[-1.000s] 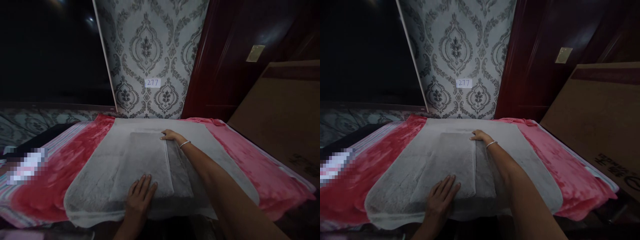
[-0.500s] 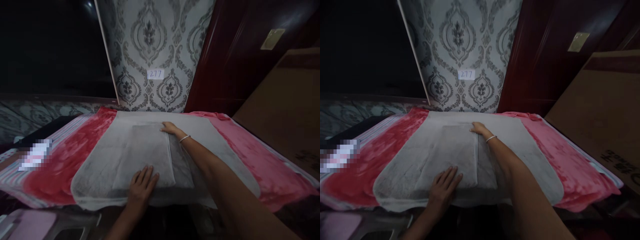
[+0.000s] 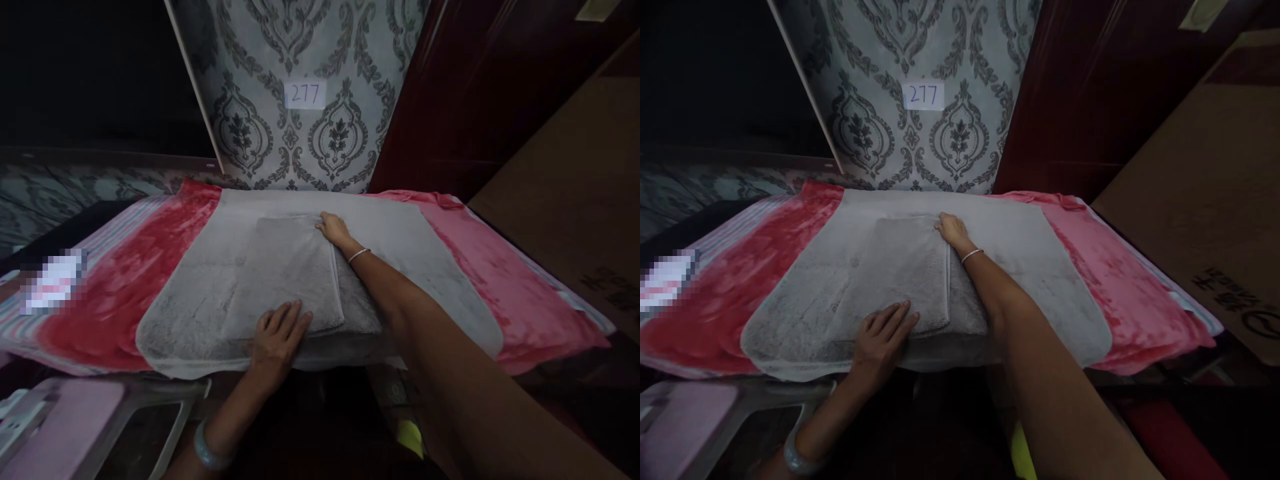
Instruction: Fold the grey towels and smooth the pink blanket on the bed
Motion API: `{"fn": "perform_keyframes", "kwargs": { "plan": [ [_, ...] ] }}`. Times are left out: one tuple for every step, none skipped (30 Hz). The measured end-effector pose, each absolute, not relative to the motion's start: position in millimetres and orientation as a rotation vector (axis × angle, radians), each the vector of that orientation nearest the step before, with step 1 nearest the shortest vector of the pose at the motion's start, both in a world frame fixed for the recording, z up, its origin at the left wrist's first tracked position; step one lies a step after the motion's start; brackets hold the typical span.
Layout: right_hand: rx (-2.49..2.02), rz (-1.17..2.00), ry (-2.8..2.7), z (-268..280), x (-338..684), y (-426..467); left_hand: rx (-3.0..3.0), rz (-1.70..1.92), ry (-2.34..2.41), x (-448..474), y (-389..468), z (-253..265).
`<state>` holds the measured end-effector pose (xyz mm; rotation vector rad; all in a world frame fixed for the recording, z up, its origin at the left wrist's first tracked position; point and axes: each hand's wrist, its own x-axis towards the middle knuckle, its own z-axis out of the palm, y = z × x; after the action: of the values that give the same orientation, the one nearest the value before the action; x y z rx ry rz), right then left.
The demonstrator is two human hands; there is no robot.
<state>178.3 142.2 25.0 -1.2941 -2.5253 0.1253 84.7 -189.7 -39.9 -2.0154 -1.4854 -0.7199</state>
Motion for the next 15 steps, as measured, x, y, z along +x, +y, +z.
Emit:
{"fn": "perform_keyframes", "kwargs": {
  "plan": [
    [-1.291,0.129,-2.53,22,178,144,-2.027,-0.722,-1.476,84,-189,-39],
    [-1.288,0.129,-2.533,20,178,145,-2.039,-0.721,-1.466,84,-189,-38],
    [-1.283,0.126,-2.534,18,179,147,-2.049,-0.717,-1.458,84,-189,-37],
    [-1.277,0.122,-2.532,17,179,149,-2.056,-0.704,-1.462,84,-189,-35],
    [-1.274,0.118,-2.53,16,179,150,-2.061,-0.686,-1.474,85,-189,-34],
    [-1.275,0.118,-2.529,16,178,152,-2.064,-0.666,-1.488,85,-189,-32],
    [-1.28,0.122,-2.531,15,178,153,-2.064,-0.643,-1.501,86,-188,-31],
    [-1.289,0.132,-2.533,16,179,154,-2.063,-0.621,-1.508,87,-188,-29],
    [-1.298,0.144,-2.535,16,180,155,-2.061,-0.601,-1.509,87,-187,-27],
    [-1.309,0.158,-2.533,17,181,156,-2.06,-0.582,-1.507,88,-186,-24],
    [-1.32,0.173,-2.525,18,184,157,-2.061,-0.564,-1.503,89,-186,-21],
    [-1.336,0.191,-2.509,20,187,157,-2.067,-0.544,-1.503,89,-185,-18],
    [-1.363,0.212,-2.489,21,192,157,-2.081,-0.52,-1.511,90,-185,-14],
    [-1.401,0.236,-2.468,22,197,156,-2.101,-0.493,-1.523,90,-184,-11],
    [-1.452,0.262,-2.447,23,203,155,-2.122,-0.468,-1.535,91,-183,-8]
  ]
}}
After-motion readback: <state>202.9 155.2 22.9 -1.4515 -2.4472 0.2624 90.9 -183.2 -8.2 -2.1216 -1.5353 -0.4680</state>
